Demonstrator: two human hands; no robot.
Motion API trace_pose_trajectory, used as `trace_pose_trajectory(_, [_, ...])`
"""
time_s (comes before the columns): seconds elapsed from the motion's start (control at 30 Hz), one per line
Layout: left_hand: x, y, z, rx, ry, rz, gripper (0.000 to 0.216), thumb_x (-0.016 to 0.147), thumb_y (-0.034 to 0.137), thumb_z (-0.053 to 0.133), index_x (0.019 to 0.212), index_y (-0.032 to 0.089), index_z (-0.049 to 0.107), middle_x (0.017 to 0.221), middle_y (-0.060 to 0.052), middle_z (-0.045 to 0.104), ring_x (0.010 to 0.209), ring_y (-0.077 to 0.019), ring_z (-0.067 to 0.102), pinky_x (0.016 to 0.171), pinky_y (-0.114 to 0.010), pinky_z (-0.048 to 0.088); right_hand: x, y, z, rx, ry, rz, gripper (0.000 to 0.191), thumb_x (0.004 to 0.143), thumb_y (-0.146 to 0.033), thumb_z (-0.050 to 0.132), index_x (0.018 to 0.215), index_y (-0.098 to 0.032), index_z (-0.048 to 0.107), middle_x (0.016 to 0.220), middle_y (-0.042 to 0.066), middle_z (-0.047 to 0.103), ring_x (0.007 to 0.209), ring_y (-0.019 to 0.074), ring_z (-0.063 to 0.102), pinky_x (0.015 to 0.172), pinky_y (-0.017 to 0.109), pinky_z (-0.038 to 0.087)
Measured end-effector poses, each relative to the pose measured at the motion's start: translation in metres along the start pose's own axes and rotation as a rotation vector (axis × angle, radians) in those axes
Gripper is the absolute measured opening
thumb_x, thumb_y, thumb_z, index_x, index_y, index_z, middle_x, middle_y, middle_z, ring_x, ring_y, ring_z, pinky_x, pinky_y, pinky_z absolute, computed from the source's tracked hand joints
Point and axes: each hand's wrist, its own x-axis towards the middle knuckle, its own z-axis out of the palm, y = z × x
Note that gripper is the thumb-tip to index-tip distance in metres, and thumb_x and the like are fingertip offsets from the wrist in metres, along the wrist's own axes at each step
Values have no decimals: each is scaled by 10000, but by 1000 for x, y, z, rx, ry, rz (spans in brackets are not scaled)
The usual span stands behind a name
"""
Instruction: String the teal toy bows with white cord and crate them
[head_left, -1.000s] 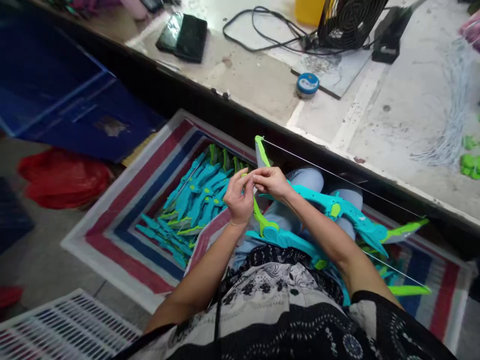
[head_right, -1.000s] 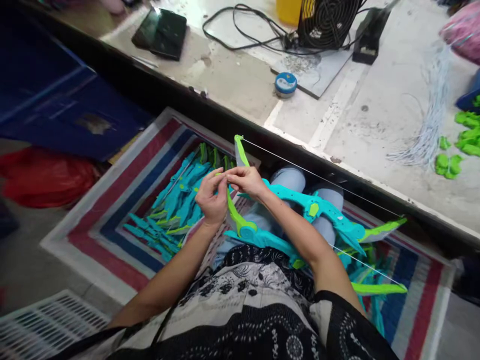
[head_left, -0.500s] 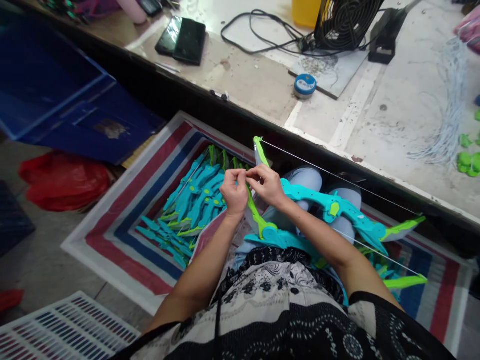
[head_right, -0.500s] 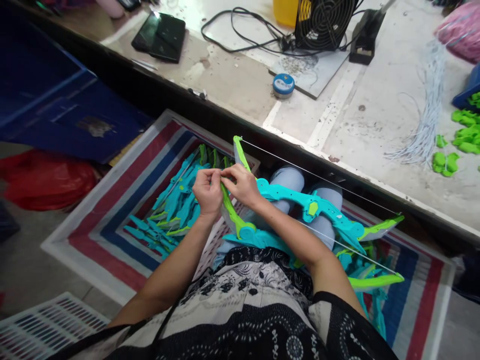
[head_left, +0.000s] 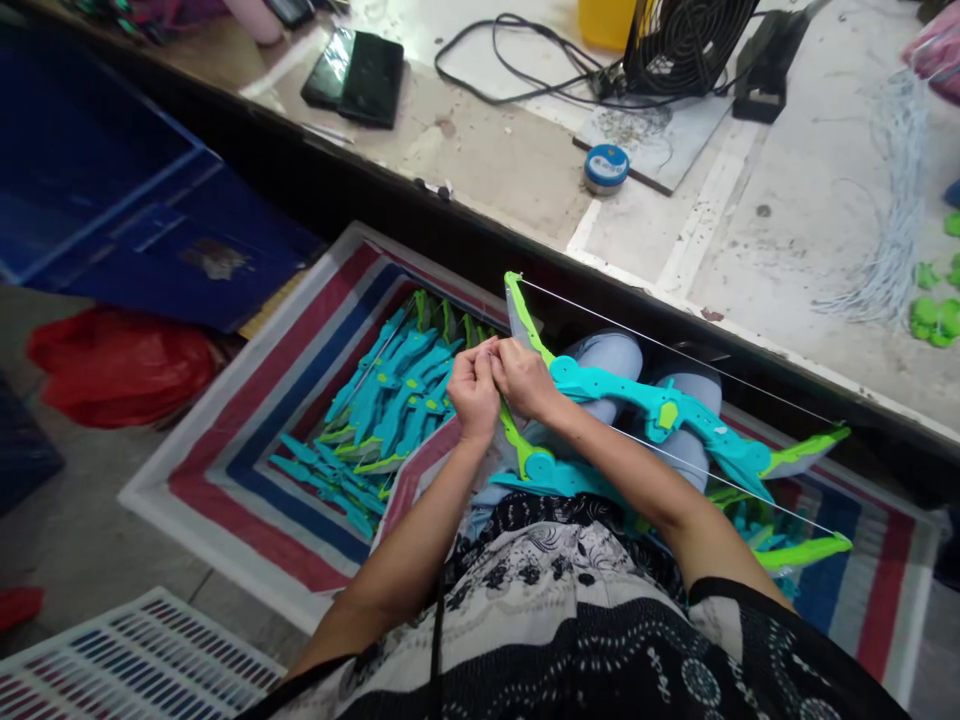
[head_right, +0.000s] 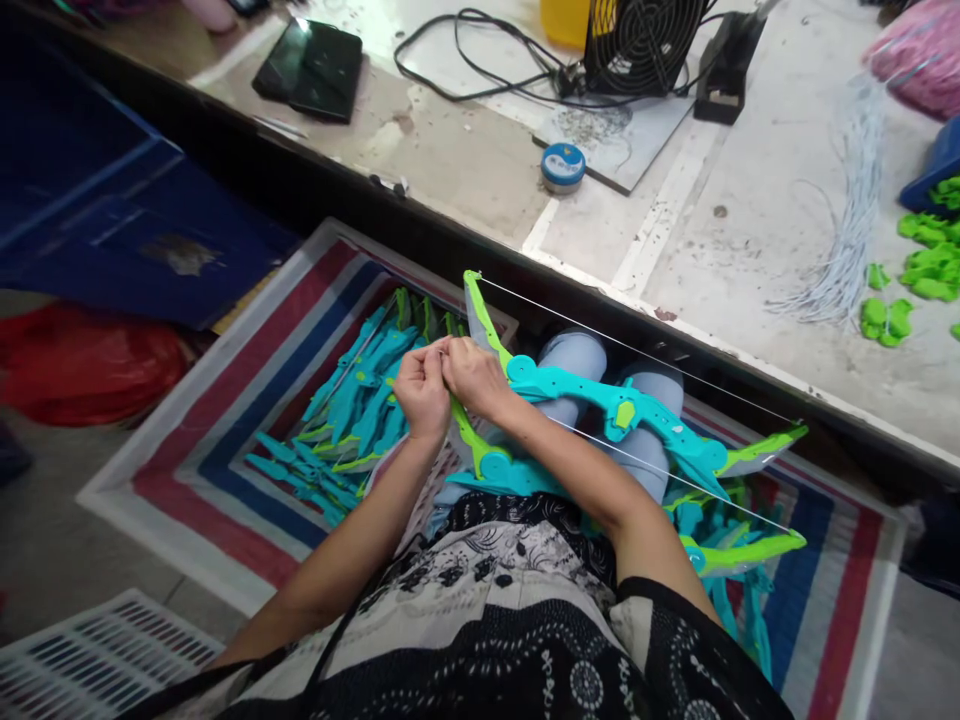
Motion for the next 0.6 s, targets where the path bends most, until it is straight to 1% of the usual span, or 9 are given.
trace_pose_trajectory(0.07, [-3,-2,-3,-4,-8,33,209,927,364,512,989,182,595,941,-62,682,895,-165,665,853,-301,517,-3,1,4,54,47,-25,184,978,-217,414,963,-129,575,943,99,619,872,174,576,763,269,441])
trace_pose_trajectory(0.13, [-6,-5,-6,-14,-16,91,179,916,332,526,1027,195,558,933,-46,647,885,-155,649,835,-289,514,-1,2,4,114,112,-64,171,978,-228,402,937,-154,550,923,78,609,859,164,568,763,266,440])
trace_pose_trajectory(0.23, [-9,-6,-12,82,-87,228,67,874,244,534,855,198,579,883,-34,610,878,-155,615,836,-292,501,14,1,-10,203,272,-86,179,984,-254,378,902,-172,515,886,56,580,821,152,550,763,269,438])
trace_pose_trajectory(0.3, [-11,-3,-14,141,-158,267,141,848,210,521,732,195,599,857,-38,599,865,-163,599,831,-302,495,26,-3,-25,253,402,-78,199,992,-273,360,891,-178,502,873,49,558,820,146,539,785,276,437])
trace_pose_trajectory(0.33, [-11,-2,-14,134,-180,244,161,835,212,524,700,193,611,858,-43,601,865,-168,597,831,-306,494,30,-6,-32,271,448,-79,212,997,-280,351,884,-180,500,872,49,551,831,146,536,804,282,438])
trace_pose_trajectory(0.37, [-10,0,-13,95,-188,177,159,821,227,539,692,192,625,866,-47,606,874,-172,597,838,-307,493,30,-10,-37,286,467,-94,223,999,-286,347,876,-183,503,872,51,547,847,148,535,824,290,440])
trace_pose_trajectory(0.43, [-9,5,-9,-29,-171,-16,184,820,308,555,716,187,648,857,-49,621,874,-177,604,842,-308,495,21,-16,-39,311,435,-164,227,994,-293,364,859,-190,516,871,56,552,872,156,536,846,306,449])
trace_pose_trajectory(0.5, [-6,8,-5,-156,-160,-216,293,831,427,541,731,176,653,808,-49,634,844,-180,617,824,-316,506,4,-18,-30,343,397,-233,202,975,-286,402,847,-196,531,886,65,570,904,169,545,862,328,461])
trace_pose_trajectory(0.6, [4,13,-4,-272,-217,-444,340,726,498,651,735,159,666,801,-62,659,836,-197,635,808,-337,516,-21,-12,-9,386,484,-220,145,932,-255,464,826,-199,547,946,79,585,1019,198,546,938,383,454])
